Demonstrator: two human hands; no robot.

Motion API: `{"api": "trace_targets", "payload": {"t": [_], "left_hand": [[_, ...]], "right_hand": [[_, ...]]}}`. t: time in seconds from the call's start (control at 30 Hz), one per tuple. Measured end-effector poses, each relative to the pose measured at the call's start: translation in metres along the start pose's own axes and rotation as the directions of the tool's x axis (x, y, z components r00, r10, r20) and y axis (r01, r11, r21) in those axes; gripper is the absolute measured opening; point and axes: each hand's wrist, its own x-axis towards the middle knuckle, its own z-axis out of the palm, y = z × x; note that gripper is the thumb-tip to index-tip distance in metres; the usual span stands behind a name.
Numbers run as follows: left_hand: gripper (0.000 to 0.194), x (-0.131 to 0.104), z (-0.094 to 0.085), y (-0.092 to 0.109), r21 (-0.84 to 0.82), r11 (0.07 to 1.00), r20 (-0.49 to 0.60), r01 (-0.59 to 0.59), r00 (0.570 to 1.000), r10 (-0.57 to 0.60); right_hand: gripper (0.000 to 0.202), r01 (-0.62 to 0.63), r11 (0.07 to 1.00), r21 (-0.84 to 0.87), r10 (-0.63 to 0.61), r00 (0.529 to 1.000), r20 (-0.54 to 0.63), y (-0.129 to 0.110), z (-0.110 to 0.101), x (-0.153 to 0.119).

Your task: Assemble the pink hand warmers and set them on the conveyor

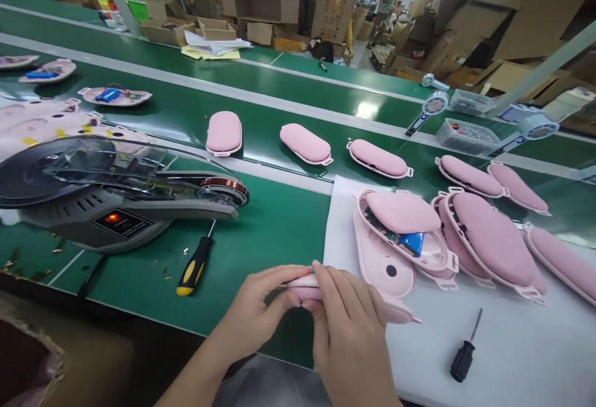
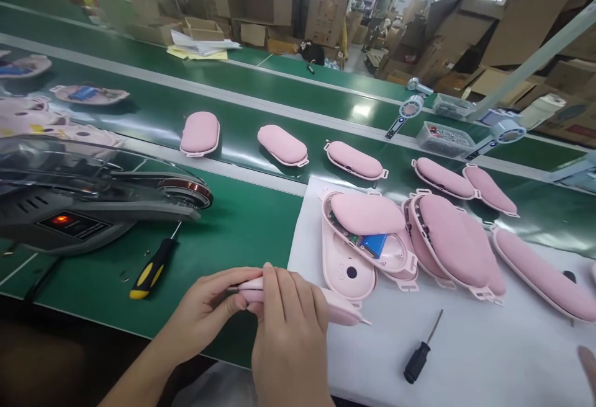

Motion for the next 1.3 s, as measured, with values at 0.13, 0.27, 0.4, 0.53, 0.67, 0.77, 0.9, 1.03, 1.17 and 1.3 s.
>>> {"api": "trace_targets", "payload": {"t": [0.13, 0.27, 0.4, 0.53, 0.67, 0.77, 0.9, 1.03, 1.17, 1.3], "left_hand": [[0.032, 0.001, 0.007, -0.004, 0.014, 0.979, -0.106, -0.202, 0.973, 0.203], [0.042, 0.005, 0.008, 0.001, 0.039, 0.936, -0.112, -0.351, 0.929, 0.353], [0.042, 0.006, 0.005, 0.006, 0.072, 0.929, -0.108, -0.362, 0.923, 0.369], [0.035, 0.001, 0.0, 0.002, 0.211, 0.933, -0.129, -0.292, 0.938, 0.323], [0.03, -0.004, 0.005, 0.002, 0.449, 0.87, -0.193, -0.202, 0.929, 0.316], [0.035, -0.005, 0.02, 0.005, 0.658, 0.739, -0.196, -0.146, 0.914, 0.356], [0.031, -0.003, 0.038, 0.007, 0.755, 0.637, -0.13, -0.156, 0.917, 0.378], [0.016, 0.005, 0.045, 0.005, 0.68, 0.712, -0.247, -0.172, 0.861, 0.444], [0.014, 0.015, 0.046, 0.005, 0.632, 0.755, -0.301, -0.172, 0.844, 0.444], [0.015, 0.015, 0.043, 0.005, 0.641, 0.745, -0.276, -0.184, 0.851, 0.447]], "right_hand": [[0.026, -0.063, 0.997, 0.046, 0.065, 0.997, -0.05, -0.003, 0.004, 0.008], [0.03, -0.019, 1.0, 0.01, 0.019, 1.0, -0.01, 0.001, 0.003, 0.003], [0.026, 0.01, 0.998, 0.061, -0.016, 0.995, 0.094, 0.006, -0.001, 0.008], [0.021, 0.039, 0.998, 0.052, -0.044, 0.994, 0.098, 0.015, -0.009, 0.01], [0.034, -0.011, 0.995, -0.097, 0.02, 0.995, 0.097, 0.028, -0.018, -0.008], [0.029, -0.045, 0.998, -0.045, 0.05, 0.993, 0.104, 0.033, -0.016, -0.018], [0.023, -0.086, 0.995, -0.048, 0.089, 0.994, 0.069, 0.03, -0.01, -0.019], [0.021, -0.104, 0.991, -0.079, 0.105, 0.994, 0.012, 0.025, -0.003, -0.015], [0.021, -0.161, 0.983, -0.093, 0.158, 0.987, -0.033, 0.02, 0.001, -0.008], [0.019, -0.227, 0.972, -0.055, 0.229, 0.973, 0.027, 0.016, -0.002, -0.003]]}}
